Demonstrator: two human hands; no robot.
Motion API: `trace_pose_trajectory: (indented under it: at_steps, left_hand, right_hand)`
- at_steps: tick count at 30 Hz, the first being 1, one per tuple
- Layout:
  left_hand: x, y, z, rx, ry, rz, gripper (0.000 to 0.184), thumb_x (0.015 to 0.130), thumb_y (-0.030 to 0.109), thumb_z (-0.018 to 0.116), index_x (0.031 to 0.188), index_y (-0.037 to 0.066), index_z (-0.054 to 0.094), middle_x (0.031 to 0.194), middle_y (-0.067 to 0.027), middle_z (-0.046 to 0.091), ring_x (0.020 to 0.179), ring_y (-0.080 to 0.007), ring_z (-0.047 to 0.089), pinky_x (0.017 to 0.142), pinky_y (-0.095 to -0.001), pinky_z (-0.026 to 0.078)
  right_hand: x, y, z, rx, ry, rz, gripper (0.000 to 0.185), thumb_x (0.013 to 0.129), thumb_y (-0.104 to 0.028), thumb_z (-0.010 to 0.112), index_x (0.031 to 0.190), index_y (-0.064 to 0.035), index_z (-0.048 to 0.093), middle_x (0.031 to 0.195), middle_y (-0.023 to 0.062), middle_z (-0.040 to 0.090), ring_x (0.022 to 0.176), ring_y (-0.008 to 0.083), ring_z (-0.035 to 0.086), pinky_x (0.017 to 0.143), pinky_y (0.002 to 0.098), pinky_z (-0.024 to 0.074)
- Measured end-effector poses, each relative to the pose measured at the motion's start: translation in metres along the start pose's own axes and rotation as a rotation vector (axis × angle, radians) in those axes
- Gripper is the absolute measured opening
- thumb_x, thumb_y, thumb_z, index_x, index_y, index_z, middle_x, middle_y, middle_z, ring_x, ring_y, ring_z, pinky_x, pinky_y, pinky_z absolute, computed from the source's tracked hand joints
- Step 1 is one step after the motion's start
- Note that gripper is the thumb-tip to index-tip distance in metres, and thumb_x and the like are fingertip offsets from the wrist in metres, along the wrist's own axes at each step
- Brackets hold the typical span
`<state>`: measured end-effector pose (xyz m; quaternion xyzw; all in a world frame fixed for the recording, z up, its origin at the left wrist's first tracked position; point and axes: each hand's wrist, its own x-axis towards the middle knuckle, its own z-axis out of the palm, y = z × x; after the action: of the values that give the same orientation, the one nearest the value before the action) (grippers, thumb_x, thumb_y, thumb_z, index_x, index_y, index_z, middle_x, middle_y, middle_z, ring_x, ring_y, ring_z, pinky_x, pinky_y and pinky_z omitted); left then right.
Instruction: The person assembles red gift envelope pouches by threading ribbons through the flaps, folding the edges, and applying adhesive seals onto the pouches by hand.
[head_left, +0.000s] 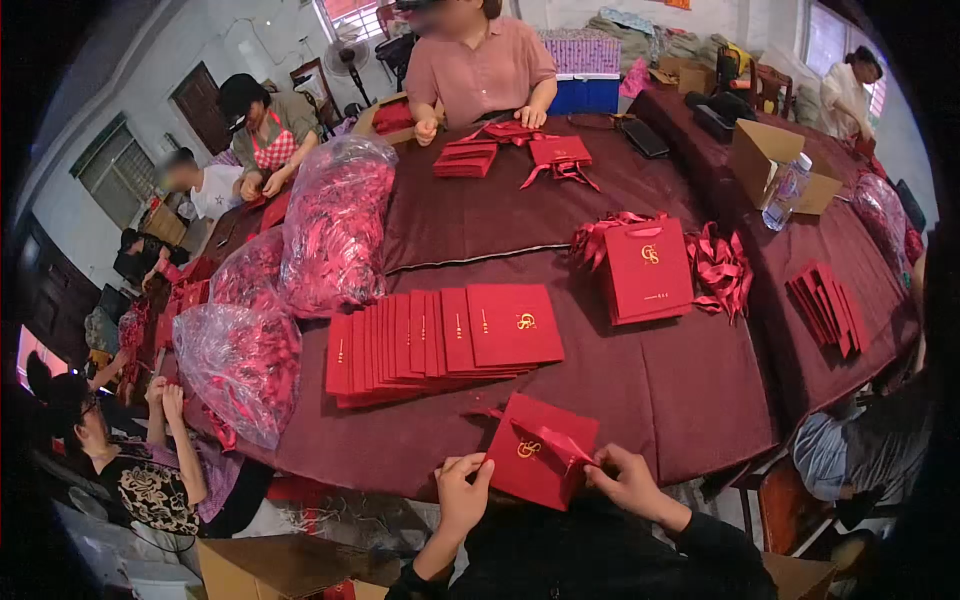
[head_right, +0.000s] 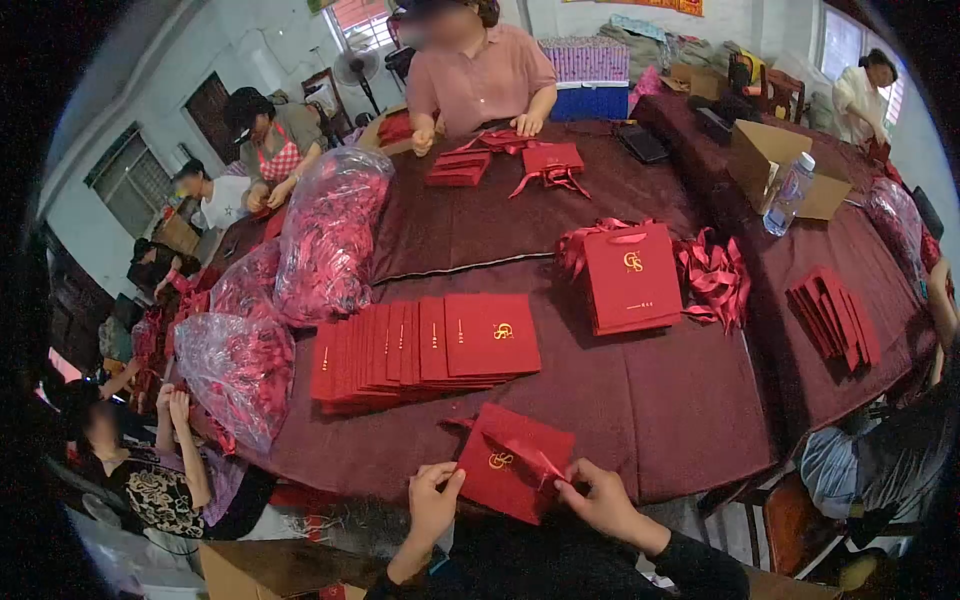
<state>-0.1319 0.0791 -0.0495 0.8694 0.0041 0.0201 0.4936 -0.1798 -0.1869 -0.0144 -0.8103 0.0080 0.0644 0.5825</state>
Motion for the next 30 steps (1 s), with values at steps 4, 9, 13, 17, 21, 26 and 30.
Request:
trace_pose_trajectory:
  at_steps: [4,9,13,17,21,26,30]
  left_hand:
    - [0.001,-0.003,0.000,0.019,-0.027,0.011,0.020,0.084,0.017,0.071,0.098,0.002,0.069,0.088,-0.0109,0.064,0.083,-0.0221,0.064,0.078,-0.0338,0.046]
    - [0.003,-0.005,-0.001,0.075,-0.050,-0.011,0.022,0.085,0.013,0.070,0.101,-0.002,0.068,0.092,-0.0149,0.065,0.085,-0.0225,0.067,0.077,-0.0327,0.052]
    - [0.004,0.002,-0.004,0.109,-0.094,-0.007,0.022,0.086,0.014,0.069,0.101,-0.003,0.067,0.093,-0.0138,0.064,0.086,-0.0228,0.067,0.077,-0.0331,0.051]
    - [0.003,0.011,-0.005,0.117,-0.081,-0.021,0.024,0.087,0.013,0.068,0.103,-0.004,0.066,0.082,-0.0113,0.063,0.073,-0.0174,0.059,0.068,-0.0291,0.047]
    - [0.000,0.025,-0.003,-0.092,-0.127,-0.122,0.018,0.088,0.011,0.066,0.100,-0.002,0.066,0.082,-0.0136,0.067,0.074,-0.0198,0.064,0.068,-0.0290,0.048]
    - [-0.002,0.028,-0.009,-0.266,-0.287,-0.283,0.020,0.091,0.009,0.062,0.106,-0.004,0.065,0.092,-0.0099,0.070,0.082,-0.0087,0.061,0.073,-0.0240,0.048]
    - [-0.002,0.020,-0.012,-0.520,-0.434,-0.317,0.022,0.094,0.005,0.057,0.112,-0.008,0.062,0.100,-0.0073,0.070,0.090,-0.0063,0.060,0.079,-0.0220,0.047]
  right_hand:
    - [-0.003,0.006,-0.028,0.417,-0.344,0.397,0.017,0.096,-0.018,0.059,0.094,-0.0020,0.064,0.073,-0.0012,0.062,0.064,0.0045,0.052,0.058,0.0214,0.0403]
    - [-0.016,0.008,-0.058,0.484,-0.657,0.494,0.024,0.098,-0.022,0.056,0.104,-0.0025,0.068,0.071,-0.0016,0.063,0.064,0.0039,0.051,0.060,0.0201,0.0386]
    - [-0.031,-0.005,-0.079,0.426,-0.716,0.524,0.027,0.098,-0.022,0.055,0.108,-0.0008,0.067,0.080,0.0016,0.068,0.074,0.0068,0.060,0.069,0.0215,0.0448]
    - [-0.044,-0.007,-0.090,0.596,-0.618,0.381,0.028,0.097,-0.019,0.050,0.103,0.0018,0.068,0.091,0.0111,0.069,0.087,0.0185,0.063,0.080,0.0300,0.0462]
    - [-0.037,0.003,-0.061,0.888,-0.358,0.124,0.044,0.088,-0.037,0.063,0.086,0.0067,0.071,0.084,0.0109,0.063,0.079,0.0196,0.053,0.074,0.0309,0.0400]
    - [-0.016,0.001,-0.030,1.085,-0.203,0.212,0.042,0.091,-0.035,0.063,0.105,0.0051,0.067,0.088,0.0082,0.064,0.080,0.0133,0.054,0.075,0.0273,0.0411]
    - [0.003,-0.017,-0.010,1.131,-0.147,0.253,0.039,0.095,-0.029,0.058,0.115,0.0038,0.065,0.078,0.0002,0.051,0.075,0.0100,0.045,0.073,0.0253,0.0385]
